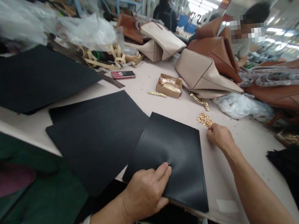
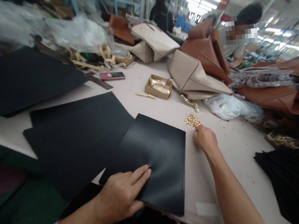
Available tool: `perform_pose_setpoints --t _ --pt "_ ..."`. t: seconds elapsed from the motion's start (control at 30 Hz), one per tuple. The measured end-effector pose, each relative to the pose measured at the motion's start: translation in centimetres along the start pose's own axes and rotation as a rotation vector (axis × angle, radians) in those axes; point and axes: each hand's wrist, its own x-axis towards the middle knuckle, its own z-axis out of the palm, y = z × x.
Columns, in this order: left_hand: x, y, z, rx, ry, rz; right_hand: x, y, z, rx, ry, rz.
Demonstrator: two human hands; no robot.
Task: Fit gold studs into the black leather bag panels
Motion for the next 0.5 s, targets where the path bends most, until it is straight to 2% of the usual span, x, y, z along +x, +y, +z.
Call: perform_pose_setpoints --t 0.1,0.2,0.27,0.37,0.5 --pt "-0.2 0.0 0.1 0.018 0.038 0.023 -3.7 -1.6 -0.3 0.178 -0.064 -0.133" --pt "-0.3 0.0 0.2 0.028 0.071 0.037 -8.6 -4.5 -0.3 0.6 -0.265 -0.297" --pt "-0.3 -0.1 0.2 0.027 0.092 0.045 -11.1 -6.6 -0.3 0.756 -0.379 -0.364" --pt "-0.4 -0.1 0.4 0.031 0.118 0.055 -12.9 -8.8 -0.5 0.66 -0.409 -0.436" --pt "-0.5 0.0 0.5 0.036 0.131 0.064 -12.6 -9.9 -1.0 0.551 -0.415 -0.48"
